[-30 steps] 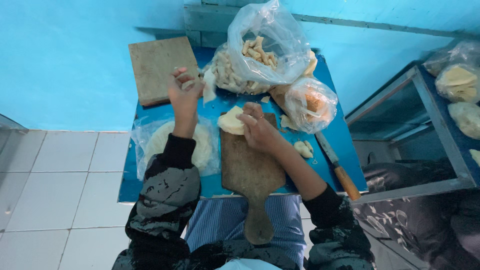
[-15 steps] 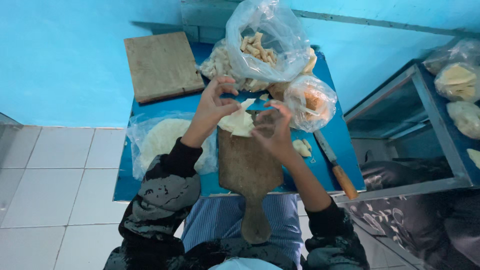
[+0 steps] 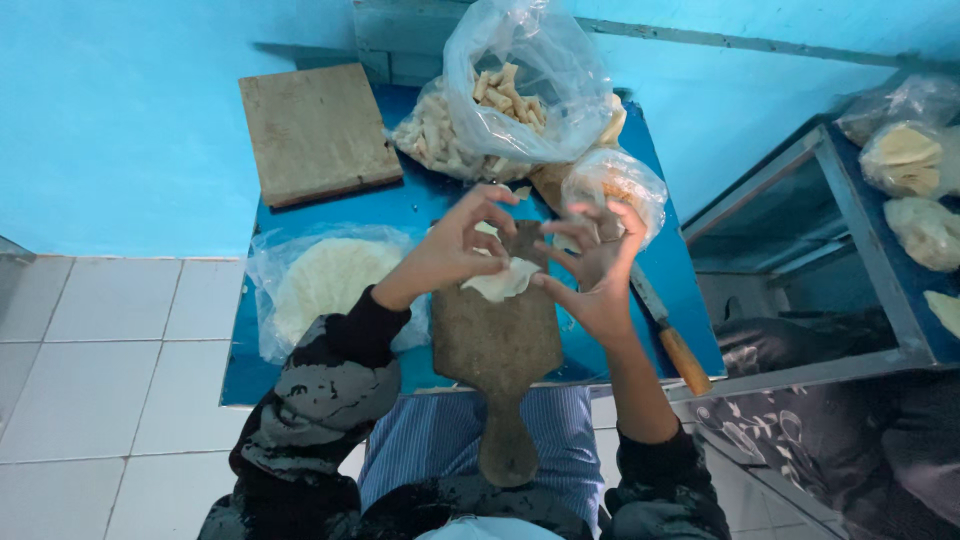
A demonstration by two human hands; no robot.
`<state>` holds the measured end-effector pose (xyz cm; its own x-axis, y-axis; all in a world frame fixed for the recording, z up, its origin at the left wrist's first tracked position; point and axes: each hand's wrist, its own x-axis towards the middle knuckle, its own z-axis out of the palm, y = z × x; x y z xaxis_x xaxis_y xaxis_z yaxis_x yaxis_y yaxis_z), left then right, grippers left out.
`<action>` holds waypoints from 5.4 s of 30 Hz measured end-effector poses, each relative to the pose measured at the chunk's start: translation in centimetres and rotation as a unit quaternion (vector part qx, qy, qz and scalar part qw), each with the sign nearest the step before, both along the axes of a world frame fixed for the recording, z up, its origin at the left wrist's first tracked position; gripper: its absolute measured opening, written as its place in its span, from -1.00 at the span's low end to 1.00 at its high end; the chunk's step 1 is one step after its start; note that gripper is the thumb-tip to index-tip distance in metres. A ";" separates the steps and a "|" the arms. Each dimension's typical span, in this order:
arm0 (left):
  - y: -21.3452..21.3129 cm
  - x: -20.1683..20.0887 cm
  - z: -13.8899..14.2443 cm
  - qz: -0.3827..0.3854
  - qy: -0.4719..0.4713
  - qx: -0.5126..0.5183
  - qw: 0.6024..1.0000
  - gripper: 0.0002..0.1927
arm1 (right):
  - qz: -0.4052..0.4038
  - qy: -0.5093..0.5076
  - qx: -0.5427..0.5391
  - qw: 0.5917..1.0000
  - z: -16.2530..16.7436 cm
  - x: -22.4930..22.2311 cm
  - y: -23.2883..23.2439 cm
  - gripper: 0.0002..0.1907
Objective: The person folds thin dough pieces one at a time into triangular shapes on a wooden board, pressing and stacking the folded pieces, and occasionally reaches into a plastic bag to grab more dough pieces. A knife and wrapped dough rounds sit on the blue work table.
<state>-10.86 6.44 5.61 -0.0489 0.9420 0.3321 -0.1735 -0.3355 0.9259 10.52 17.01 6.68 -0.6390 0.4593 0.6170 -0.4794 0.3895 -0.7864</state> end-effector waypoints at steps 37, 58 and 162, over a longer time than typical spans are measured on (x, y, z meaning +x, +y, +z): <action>-9.8 5.2 -2.2 0.326 0.627 0.039 0.707 -0.40 | 0.101 -0.057 -0.018 0.993 -8.3 3.1 -3.0 0.03; -6.1 3.7 -1.8 0.112 0.915 0.081 0.380 0.05 | 0.137 -0.071 -0.048 0.987 -8.5 2.5 -4.1 0.05; -10.9 8.8 -4.8 0.394 0.546 0.033 0.739 -0.80 | -0.151 -0.227 0.435 0.858 -1.5 2.1 0.4 -0.47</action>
<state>-2.05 -4.48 0.84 -0.2418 0.7439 0.6231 0.9379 0.0144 0.3467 12.57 17.37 5.20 -0.8368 0.1378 0.5299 0.0249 0.9764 -0.2146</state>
